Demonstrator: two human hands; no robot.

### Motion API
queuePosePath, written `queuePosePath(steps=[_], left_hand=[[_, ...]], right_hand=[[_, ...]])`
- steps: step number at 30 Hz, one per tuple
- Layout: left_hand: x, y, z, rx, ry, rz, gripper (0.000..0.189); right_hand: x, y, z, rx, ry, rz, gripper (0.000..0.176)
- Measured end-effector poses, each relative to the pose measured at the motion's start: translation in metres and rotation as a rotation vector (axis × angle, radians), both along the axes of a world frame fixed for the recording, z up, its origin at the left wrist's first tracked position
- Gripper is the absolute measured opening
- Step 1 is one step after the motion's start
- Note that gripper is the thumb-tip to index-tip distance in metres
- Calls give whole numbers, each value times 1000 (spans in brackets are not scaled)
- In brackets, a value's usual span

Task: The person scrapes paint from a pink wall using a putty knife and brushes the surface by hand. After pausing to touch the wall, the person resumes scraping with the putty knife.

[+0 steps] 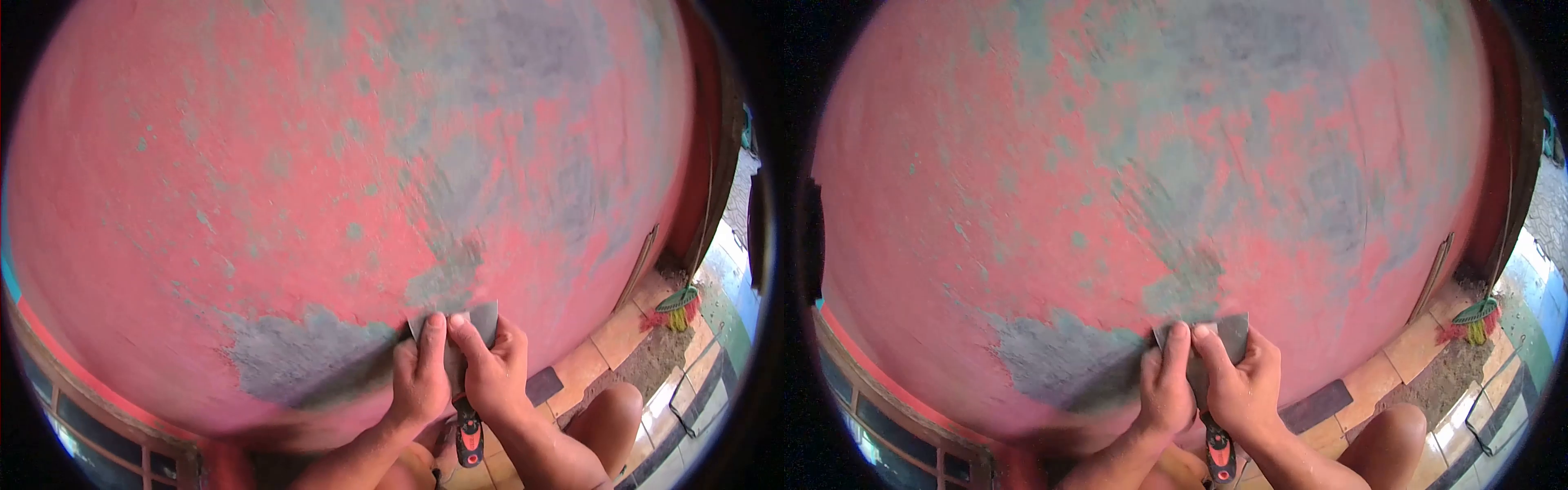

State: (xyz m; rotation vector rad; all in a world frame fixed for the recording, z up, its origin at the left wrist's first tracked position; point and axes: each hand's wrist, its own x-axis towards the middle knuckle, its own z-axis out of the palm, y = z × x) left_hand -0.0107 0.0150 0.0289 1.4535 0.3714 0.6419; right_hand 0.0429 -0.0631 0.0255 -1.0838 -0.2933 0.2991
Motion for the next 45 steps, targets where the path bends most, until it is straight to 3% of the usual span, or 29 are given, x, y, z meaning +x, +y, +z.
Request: queuePosePath(steps=[2,8,14,17,24,28,31,34,38,43,45], left_hand=[[-5,2,1,-88,8,-36,41],[-5,0,-15,11,5,47,40],[-5,-5,7,-95,-19,29,45],[-8,-1,-17,82,6,59,43],[-4,-2,14,-35,-28,5,44],[-5,1,-4,24,27,-3,39],[-3,2,2,63,15,-1,40],[-4,-2,6,-52,-17,-31,44],[-5,4,-7,78,23,-27,40],[0,1,14,-55,4,-69,40],[-2,-2,6,6,17,-23,40]], right_hand=[[-7,-1,-4,8,28,8,20],[-7,0,-7,11,35,15,21],[-9,1,4,22,23,15,21],[-12,-1,-6,-5,20,-5,21],[-10,0,12,47,53,18,20],[-11,0,-2,24,39,-19,20],[-7,-8,12,-16,109,64,21],[-9,-2,4,21,59,3,21],[-11,-3,5,30,47,-30,21],[-3,-4,15,44,43,6,21],[-8,-5,10,23,67,-5,21]])
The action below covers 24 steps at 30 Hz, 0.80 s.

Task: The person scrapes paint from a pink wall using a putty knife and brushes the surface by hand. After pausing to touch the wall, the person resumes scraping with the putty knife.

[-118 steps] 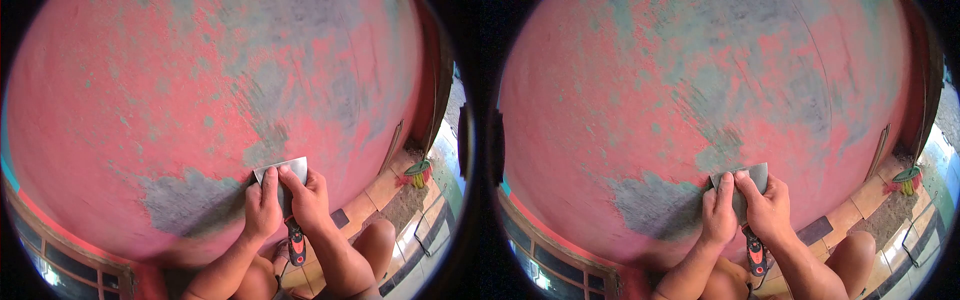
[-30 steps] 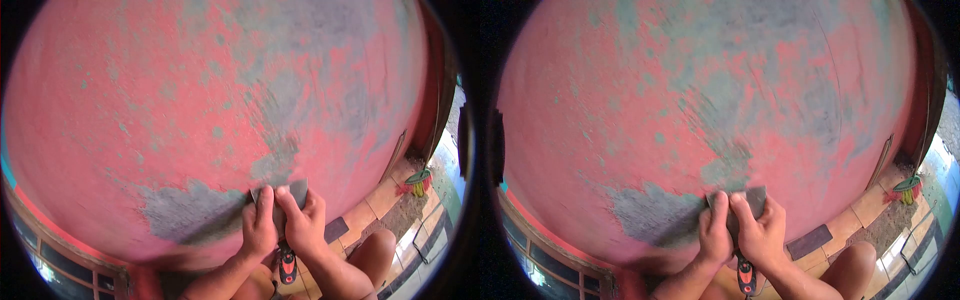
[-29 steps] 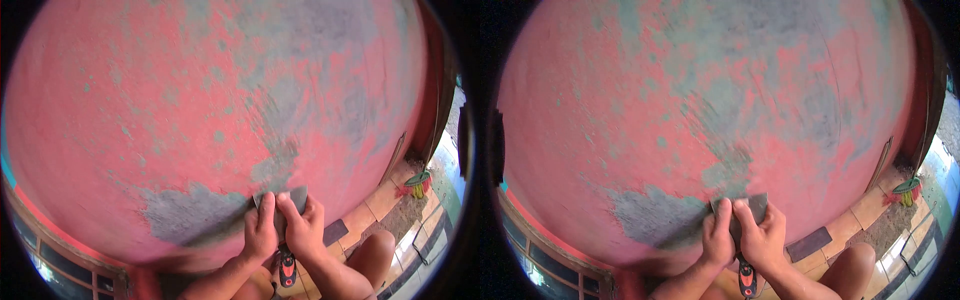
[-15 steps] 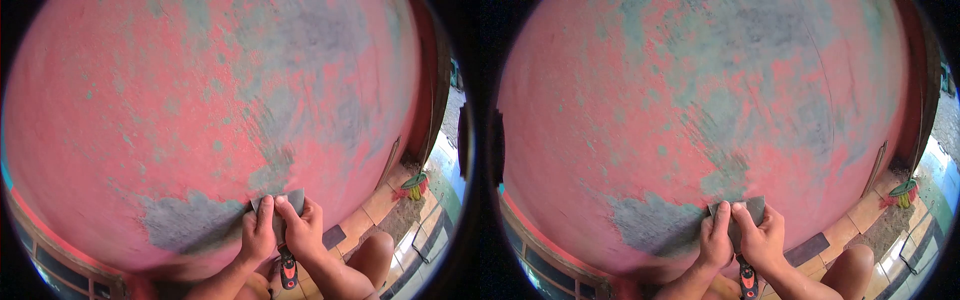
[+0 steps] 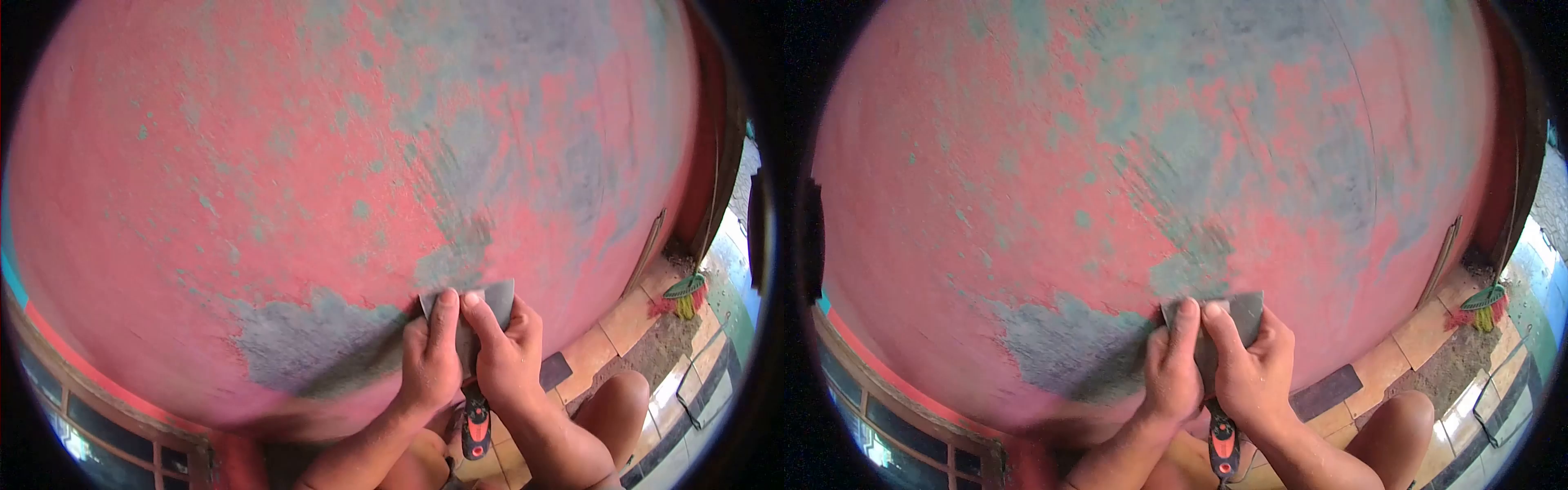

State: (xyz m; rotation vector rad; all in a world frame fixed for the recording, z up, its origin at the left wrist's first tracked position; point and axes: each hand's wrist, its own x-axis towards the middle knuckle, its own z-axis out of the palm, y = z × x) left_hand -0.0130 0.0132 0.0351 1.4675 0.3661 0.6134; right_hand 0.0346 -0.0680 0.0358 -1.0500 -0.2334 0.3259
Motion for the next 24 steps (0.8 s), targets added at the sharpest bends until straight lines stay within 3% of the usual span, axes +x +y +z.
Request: queuePosePath(steps=[6,10,14,17,24], left_hand=[[7,-1,1,71,-7,36,42],[-1,-6,5,-113,53,19,41],[4,-1,-6,21,23,-1,40],[3,2,3,-83,51,-70,41],[7,1,3,57,24,-7,41]], right_hand=[[9,-4,-5,-12,37,68,21],[-2,-3,-5,17,21,0,22],[3,-3,-5,10,14,2,22],[6,-4,-2,7,25,26,21],[8,-5,5,5,7,17,22]])
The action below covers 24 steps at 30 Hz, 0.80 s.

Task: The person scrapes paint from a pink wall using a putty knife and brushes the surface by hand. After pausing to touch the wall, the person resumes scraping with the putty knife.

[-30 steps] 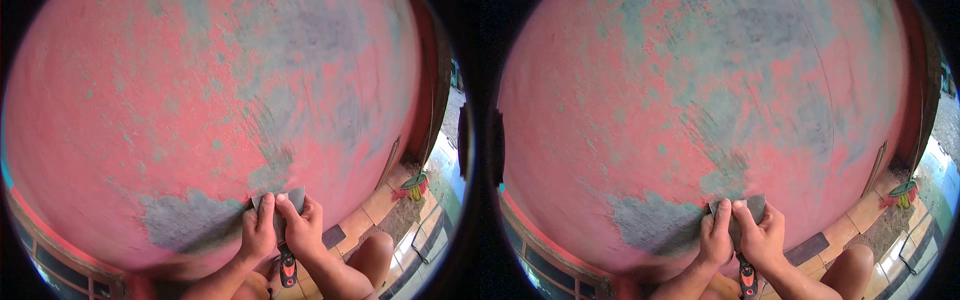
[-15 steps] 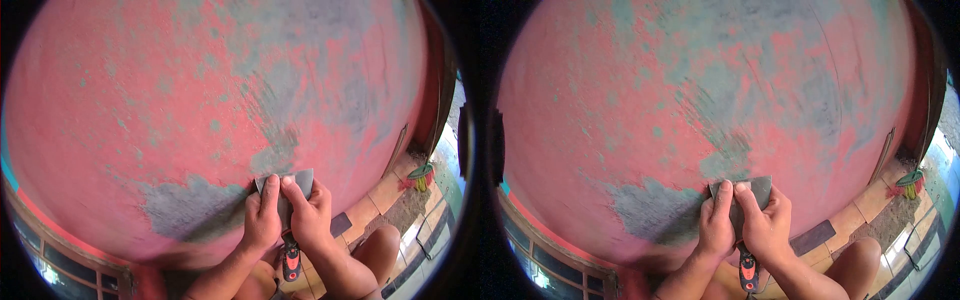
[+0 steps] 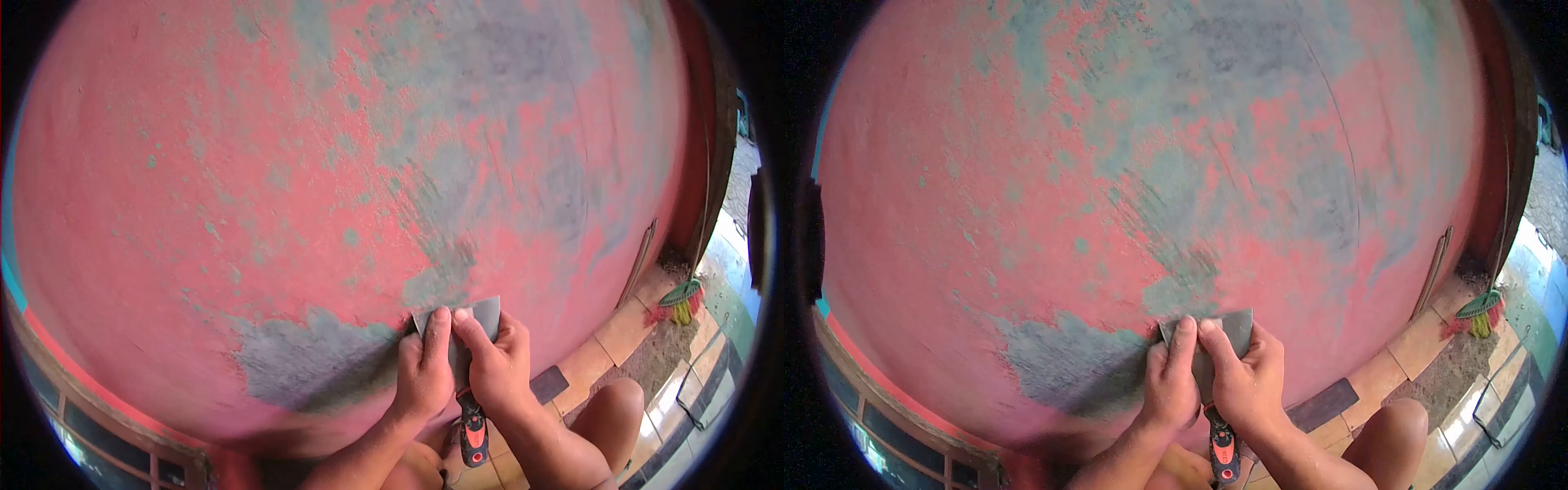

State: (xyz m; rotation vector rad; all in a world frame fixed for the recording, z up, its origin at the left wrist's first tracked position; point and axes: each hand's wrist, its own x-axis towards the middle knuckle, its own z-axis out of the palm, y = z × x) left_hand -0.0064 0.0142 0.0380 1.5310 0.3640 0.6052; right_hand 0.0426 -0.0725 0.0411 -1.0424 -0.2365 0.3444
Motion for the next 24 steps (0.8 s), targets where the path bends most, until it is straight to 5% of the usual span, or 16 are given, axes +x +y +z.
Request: queuePosePath(steps=[24], left_hand=[[-6,-5,-4,-51,3,81,42]], right_hand=[[-6,9,-15,52,-12,-39,22]])
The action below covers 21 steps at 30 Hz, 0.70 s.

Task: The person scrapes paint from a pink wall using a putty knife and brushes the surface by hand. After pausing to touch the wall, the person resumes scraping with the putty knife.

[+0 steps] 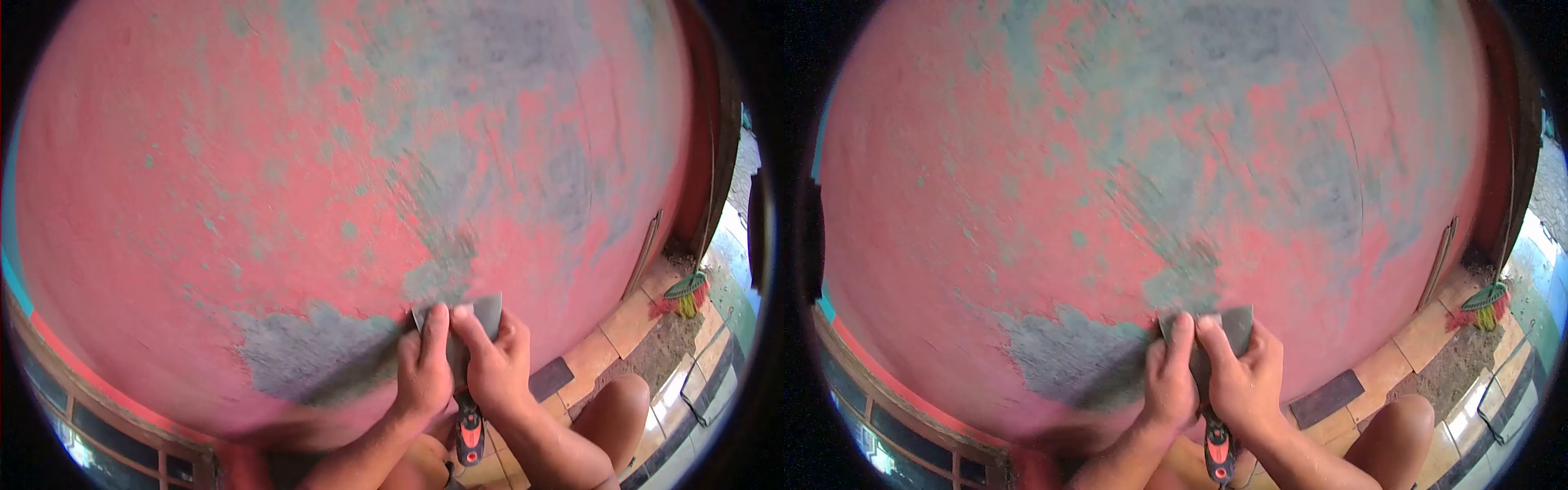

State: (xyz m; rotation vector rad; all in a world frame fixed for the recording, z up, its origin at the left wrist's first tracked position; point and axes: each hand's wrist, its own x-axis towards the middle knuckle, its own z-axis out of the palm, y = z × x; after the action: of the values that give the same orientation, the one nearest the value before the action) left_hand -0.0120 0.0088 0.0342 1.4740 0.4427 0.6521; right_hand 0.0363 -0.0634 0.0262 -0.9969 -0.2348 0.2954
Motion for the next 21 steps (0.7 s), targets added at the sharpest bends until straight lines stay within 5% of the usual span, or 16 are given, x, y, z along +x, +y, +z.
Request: queuePosePath(steps=[21], left_hand=[[-3,8,-15,69,-44,-10,40]], right_hand=[[-3,-4,4,-39,36,34,24]])
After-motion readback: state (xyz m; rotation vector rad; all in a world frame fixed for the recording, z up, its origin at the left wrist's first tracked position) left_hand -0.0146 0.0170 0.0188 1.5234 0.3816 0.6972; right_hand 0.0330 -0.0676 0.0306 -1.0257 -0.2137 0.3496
